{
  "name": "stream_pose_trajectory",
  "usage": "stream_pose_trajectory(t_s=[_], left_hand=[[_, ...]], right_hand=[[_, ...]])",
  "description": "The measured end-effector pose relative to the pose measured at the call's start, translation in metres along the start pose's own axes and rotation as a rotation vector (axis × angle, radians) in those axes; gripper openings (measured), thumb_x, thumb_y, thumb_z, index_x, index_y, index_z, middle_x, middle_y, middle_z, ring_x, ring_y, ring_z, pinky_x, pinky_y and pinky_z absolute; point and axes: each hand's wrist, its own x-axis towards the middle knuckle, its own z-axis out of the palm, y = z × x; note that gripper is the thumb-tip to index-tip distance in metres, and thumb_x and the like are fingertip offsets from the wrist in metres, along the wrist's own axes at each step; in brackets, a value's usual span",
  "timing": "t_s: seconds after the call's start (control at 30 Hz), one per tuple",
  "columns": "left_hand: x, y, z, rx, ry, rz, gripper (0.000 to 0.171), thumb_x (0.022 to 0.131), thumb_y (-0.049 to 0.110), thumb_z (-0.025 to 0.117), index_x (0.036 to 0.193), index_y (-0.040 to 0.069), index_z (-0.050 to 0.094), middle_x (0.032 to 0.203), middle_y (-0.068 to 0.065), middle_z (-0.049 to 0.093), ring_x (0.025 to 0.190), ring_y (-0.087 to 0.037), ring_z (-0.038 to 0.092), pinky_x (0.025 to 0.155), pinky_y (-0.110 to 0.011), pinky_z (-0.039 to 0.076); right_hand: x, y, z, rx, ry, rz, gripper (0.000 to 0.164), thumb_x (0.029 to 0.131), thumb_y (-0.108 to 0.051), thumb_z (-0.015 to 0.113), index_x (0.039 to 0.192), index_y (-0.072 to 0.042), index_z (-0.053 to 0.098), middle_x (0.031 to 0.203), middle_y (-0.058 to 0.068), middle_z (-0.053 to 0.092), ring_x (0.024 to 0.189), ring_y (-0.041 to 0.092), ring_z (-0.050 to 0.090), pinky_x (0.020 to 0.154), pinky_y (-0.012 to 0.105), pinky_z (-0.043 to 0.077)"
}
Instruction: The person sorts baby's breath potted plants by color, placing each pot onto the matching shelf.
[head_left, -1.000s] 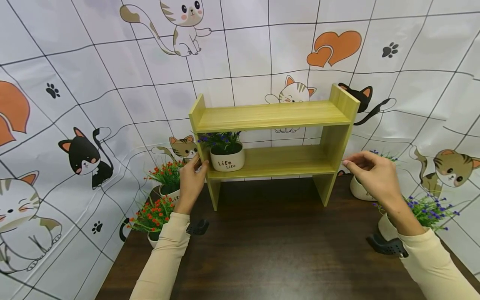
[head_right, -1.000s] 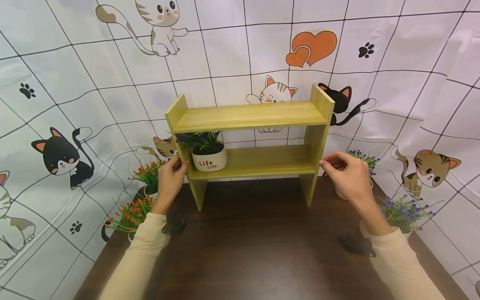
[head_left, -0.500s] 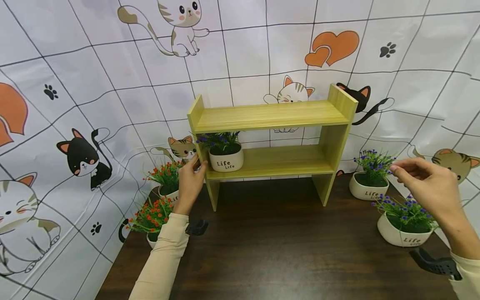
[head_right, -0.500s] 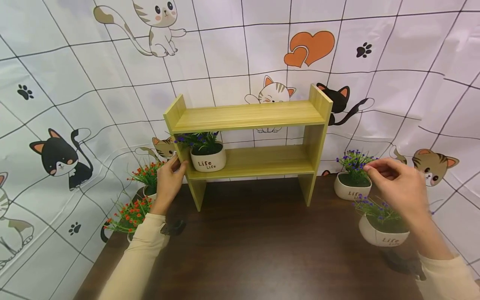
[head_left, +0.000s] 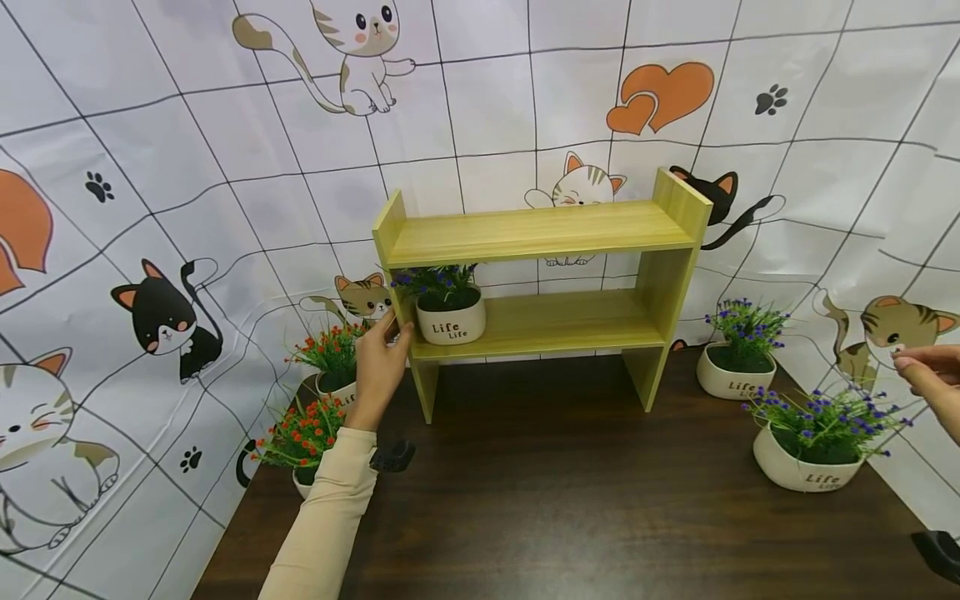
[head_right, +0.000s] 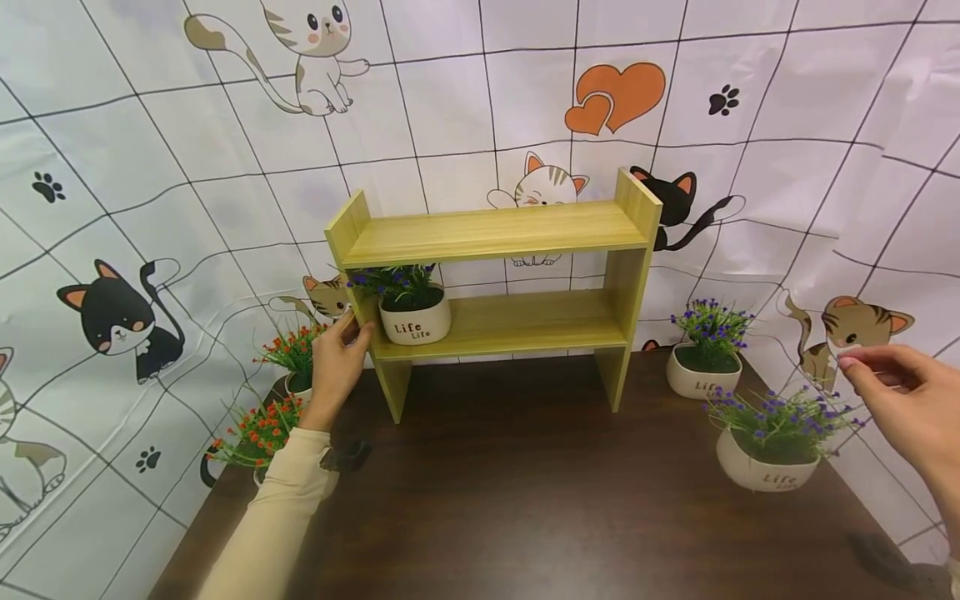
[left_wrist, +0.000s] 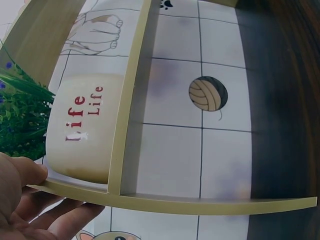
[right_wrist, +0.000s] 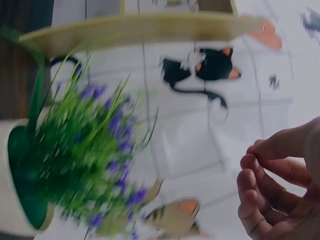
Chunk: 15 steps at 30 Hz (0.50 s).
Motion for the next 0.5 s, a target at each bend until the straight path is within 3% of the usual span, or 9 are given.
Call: stream_pose_trajectory(t_s=[0.13,0.17,0.23,0.3,0.37,0.4,0.47,0.5], left_hand=[[-0.001,0.0,0.0,0.002,0.004,-0.005,0.04,0.108,0.013,0.063,0.148,0.007,0.064,0.132,-0.026,0.071,0.12,-0.041,0.073,0.096,-0.057,0.061],[-0.001,0.0,0.0,0.003,0.004,-0.004,0.04,0.108,0.013,0.063,0.148,0.007,0.064,0.132,-0.026,0.072,0.12,-0.041,0.073,0.096,-0.057,0.061],[0.0,-0.001,-0.001,0.004,0.004,0.0,0.04,0.108,0.013,0.063,0.147,0.006,0.064,0.132,-0.026,0.072,0.12,-0.041,0.073,0.096,-0.057,0.061],[0.0,-0.001,-0.001,0.003,0.003,0.005,0.039,0.108,0.012,0.063,0.147,0.005,0.065,0.133,-0.025,0.072,0.119,-0.041,0.073,0.096,-0.056,0.062],[0.0,-0.001,-0.001,0.004,0.002,0.007,0.039,0.109,0.012,0.062,0.147,0.005,0.065,0.133,-0.025,0.072,0.119,-0.041,0.073,0.096,-0.056,0.062],[0.0,-0.001,-0.001,0.003,0.002,0.007,0.038,0.108,0.012,0.063,0.146,0.005,0.065,0.133,-0.024,0.073,0.119,-0.041,0.073,0.095,-0.056,0.062],[0.001,-0.001,0.0,0.003,0.001,0.008,0.038,0.108,0.012,0.063,0.146,0.005,0.065,0.133,-0.024,0.072,0.119,-0.041,0.073,0.095,-0.056,0.062],[0.001,-0.001,0.0,0.003,0.0,0.008,0.038,0.108,0.012,0.063,0.146,0.005,0.065,0.133,-0.024,0.072,0.119,-0.041,0.073,0.095,-0.056,0.062]], right_hand=[[-0.006,0.109,-0.009,0.011,0.01,-0.053,0.046,0.107,-0.008,0.063,0.104,-0.054,0.065,0.09,-0.047,0.059,0.068,-0.026,0.051,0.059,-0.003,0.037],[-0.01,0.127,-0.011,0.014,-0.001,-0.064,0.041,0.107,-0.007,0.063,0.105,-0.047,0.072,0.094,-0.047,0.059,0.072,-0.026,0.052,0.061,-0.004,0.038],[-0.019,0.146,-0.014,0.022,-0.028,-0.059,0.041,0.107,-0.006,0.061,0.108,-0.045,0.071,0.098,-0.046,0.06,0.078,-0.027,0.055,0.068,-0.006,0.04],[-0.029,0.137,-0.014,0.039,-0.052,-0.029,0.041,0.108,-0.005,0.06,0.108,-0.045,0.07,0.102,-0.048,0.059,0.085,-0.03,0.055,0.076,-0.007,0.04],[-0.039,0.109,-0.015,0.058,-0.086,0.033,0.047,0.107,0.0,0.058,0.109,-0.045,0.069,0.103,-0.048,0.058,0.088,-0.031,0.055,0.077,-0.007,0.04],[-0.043,0.096,-0.015,0.043,-0.093,0.069,0.054,0.107,0.0,0.058,0.109,-0.054,0.06,0.102,-0.05,0.056,0.088,-0.033,0.053,0.076,-0.008,0.04],[-0.051,0.073,-0.015,0.025,-0.099,0.158,0.059,0.104,0.005,0.058,0.109,-0.053,0.058,0.098,-0.051,0.052,0.084,-0.034,0.05,0.071,-0.007,0.039],[-0.054,0.074,-0.015,0.025,-0.088,0.182,0.059,0.103,0.006,0.059,0.109,-0.053,0.057,0.098,-0.049,0.052,0.084,-0.034,0.05,0.069,-0.007,0.039]])
